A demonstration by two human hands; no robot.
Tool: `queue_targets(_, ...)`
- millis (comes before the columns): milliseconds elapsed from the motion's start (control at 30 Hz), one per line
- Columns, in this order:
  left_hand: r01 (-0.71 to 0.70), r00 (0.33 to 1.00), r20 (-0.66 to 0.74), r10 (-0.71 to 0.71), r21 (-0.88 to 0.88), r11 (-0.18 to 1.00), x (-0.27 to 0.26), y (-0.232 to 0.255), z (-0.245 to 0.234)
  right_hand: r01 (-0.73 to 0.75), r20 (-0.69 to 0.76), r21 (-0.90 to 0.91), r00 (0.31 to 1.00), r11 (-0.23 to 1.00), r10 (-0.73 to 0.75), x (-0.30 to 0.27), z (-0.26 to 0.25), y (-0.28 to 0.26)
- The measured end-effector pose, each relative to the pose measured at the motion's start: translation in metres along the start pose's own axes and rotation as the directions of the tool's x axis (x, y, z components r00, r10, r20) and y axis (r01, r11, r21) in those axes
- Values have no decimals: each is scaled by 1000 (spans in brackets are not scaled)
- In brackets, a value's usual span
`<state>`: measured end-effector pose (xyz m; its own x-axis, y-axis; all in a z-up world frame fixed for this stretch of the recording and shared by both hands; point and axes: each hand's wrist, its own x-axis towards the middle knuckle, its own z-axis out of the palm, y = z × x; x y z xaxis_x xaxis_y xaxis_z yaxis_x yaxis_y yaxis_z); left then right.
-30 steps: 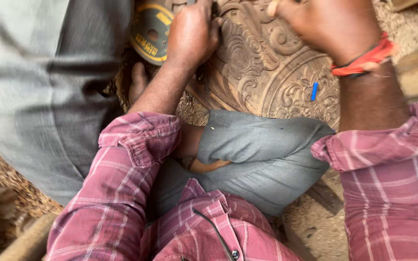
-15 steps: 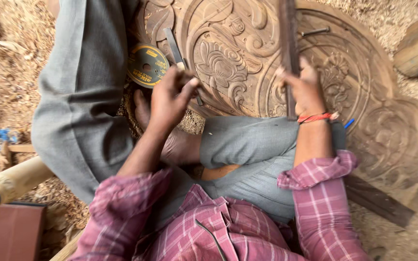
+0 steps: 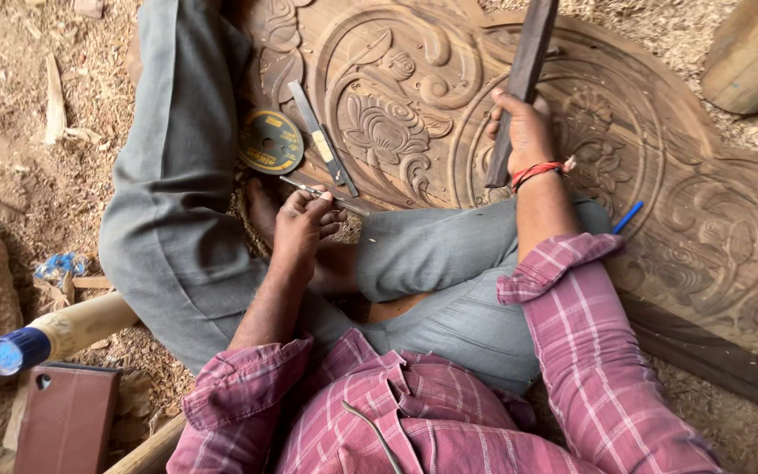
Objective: The person carves intricate floral patterns into a large wooden panel using a chisel and a wooden mallet. They sit cross-legged on the floor, striking the chisel to shape the wood and occasionally using a sanding disc to smooth the surface.
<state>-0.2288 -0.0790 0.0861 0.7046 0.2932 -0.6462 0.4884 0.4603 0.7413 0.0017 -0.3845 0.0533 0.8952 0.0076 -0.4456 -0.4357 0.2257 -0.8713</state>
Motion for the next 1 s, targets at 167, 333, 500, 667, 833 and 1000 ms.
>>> queue_targets(167, -52, 999, 6, 52, -2, 999, 8, -4, 0, 9, -27, 11, 1000, 1000, -8, -4, -2, 2)
queue_targets(333, -33, 999, -14, 31, -121, 992, 10, -6, -3, 29, -40, 18, 999, 999, -28, -8, -3, 1)
queue_targets(500, -38, 999, -37, 33, -146, 989, 14, -5, -7, 26, -80, -28, 996, 999, -28, -14, -1, 1)
queue_targets(667, -183, 981, -55, 186, 59, 981, 22, -14, -5, 80, -43, -67, 996, 995, -83, -14, 0, 6)
queue_targets(833, -460, 831, 106, 546, 683, 568, 40, 1, 6, 91, -41, -112, 995, 990, -96, -14, 0, 9)
queue_targets(1000, -385, 813, 204, 545, 891, 241, 48, 22, 38, 112, -39, -126, 992, 986, -118, -13, 5, 10)
